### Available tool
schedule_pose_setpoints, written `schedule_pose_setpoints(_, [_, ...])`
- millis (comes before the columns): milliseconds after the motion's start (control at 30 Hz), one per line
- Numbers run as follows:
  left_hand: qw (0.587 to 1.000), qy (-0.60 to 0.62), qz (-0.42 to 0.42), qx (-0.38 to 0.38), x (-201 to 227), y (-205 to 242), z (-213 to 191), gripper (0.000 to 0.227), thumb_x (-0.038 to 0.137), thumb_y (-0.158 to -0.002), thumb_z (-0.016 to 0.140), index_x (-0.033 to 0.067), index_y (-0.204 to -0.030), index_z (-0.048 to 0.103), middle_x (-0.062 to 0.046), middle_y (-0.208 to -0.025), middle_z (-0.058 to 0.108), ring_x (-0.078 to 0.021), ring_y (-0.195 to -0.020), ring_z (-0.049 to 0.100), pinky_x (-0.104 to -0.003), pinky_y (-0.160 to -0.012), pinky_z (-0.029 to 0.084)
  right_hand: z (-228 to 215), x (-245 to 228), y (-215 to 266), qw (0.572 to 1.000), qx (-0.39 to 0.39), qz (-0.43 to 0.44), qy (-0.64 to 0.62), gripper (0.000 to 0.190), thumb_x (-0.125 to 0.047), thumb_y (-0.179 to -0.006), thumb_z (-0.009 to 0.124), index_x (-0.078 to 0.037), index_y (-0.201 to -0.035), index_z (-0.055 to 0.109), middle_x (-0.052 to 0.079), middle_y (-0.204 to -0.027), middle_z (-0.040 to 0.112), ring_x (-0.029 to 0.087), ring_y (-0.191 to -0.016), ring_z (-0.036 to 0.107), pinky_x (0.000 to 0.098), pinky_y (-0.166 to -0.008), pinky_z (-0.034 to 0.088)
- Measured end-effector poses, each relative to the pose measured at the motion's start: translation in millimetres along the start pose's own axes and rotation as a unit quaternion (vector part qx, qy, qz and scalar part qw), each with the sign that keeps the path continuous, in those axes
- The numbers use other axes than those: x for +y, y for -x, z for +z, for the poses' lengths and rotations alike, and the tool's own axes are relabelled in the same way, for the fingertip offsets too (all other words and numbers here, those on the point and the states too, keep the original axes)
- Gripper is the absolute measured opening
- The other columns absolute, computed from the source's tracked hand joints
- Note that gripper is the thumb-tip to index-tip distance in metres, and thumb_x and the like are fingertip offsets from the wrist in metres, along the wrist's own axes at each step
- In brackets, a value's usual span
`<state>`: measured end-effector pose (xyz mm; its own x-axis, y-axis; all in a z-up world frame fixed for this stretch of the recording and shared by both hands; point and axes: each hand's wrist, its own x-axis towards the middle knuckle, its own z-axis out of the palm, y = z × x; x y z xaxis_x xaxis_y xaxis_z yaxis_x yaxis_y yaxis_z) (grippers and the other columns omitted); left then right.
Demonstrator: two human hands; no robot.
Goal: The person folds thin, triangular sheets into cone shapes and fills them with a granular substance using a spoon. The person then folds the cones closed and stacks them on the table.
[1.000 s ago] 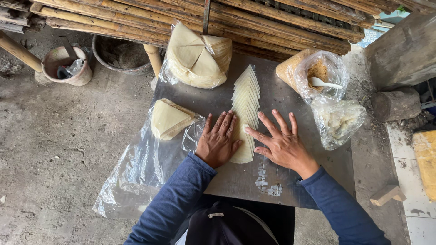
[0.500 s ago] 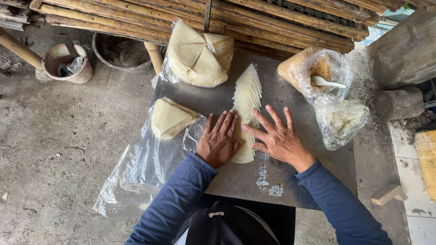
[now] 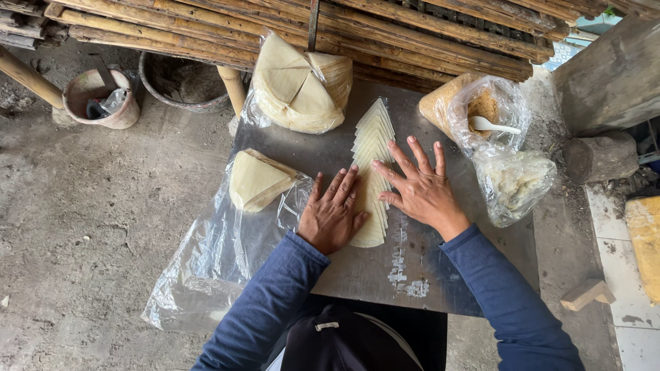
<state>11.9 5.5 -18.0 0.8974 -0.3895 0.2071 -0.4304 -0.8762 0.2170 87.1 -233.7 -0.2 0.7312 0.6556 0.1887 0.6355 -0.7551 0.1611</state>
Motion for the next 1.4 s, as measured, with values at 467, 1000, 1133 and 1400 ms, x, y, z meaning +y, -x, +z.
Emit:
schedule_pose_setpoints(467, [1.0,0.011,-0.006,0.001,-0.4,-1.4,2.0,0.073,0.051,-0.101,0.038,0.0022,-0.155,0.033,-0.012,-0.165,0.03,-0.0244,-0.153,0.027,-0.057,-0.123,0.011,-0.9,-25.9,8.7,0.917,-0.099,0.094,-0.375,0.087,-0.076,-0.096,-0.002,-0.027,-0.163,0.025,0.008,-0.174,-0.01,0.039,-0.158,-0.018,0.0652,-0.117,-0.021])
schedule_pose_setpoints(1000, [1.0,0.003,-0.003,0.028,-0.3,0.0,3.6,0.074,0.052,-0.1,0.042,0.0021,-0.155,0.036,-0.012,-0.164,0.033,-0.0237,-0.152,0.03,-0.057,-0.123,0.014,-16.6,-3.1,6.9,0.999,-0.018,0.04,-0.011,0.076,-0.075,-0.093,0.037,-0.033,-0.156,0.042,0.005,-0.173,0.018,0.041,-0.158,0.003,0.0709,-0.119,-0.009])
schedule_pose_setpoints(1133, [1.0,0.012,0.0,0.027,-0.5,-0.1,2.9,0.075,0.052,-0.1,0.043,0.0018,-0.155,0.037,-0.013,-0.163,0.033,-0.0246,-0.151,0.029,-0.057,-0.123,0.014,-22.4,-5.3,9.8,0.999,-0.008,-0.018,-0.051,0.067,-0.072,-0.091,0.042,-0.044,-0.152,0.046,0.006,-0.172,0.019,0.039,-0.157,0.007,0.07,-0.121,-0.005])
schedule_pose_setpoints(1400, [0.999,0.022,-0.002,0.031,0.1,0.8,2.6,0.074,0.051,-0.1,0.044,0.0013,-0.155,0.038,-0.013,-0.163,0.033,-0.0253,-0.152,0.029,-0.057,-0.123,0.015,-10.7,-10.1,1.6,0.999,-0.007,-0.028,0.014,0.067,-0.071,-0.093,0.047,-0.043,-0.153,0.049,0.001,-0.172,0.023,0.033,-0.159,0.01,0.0674,-0.123,-0.001])
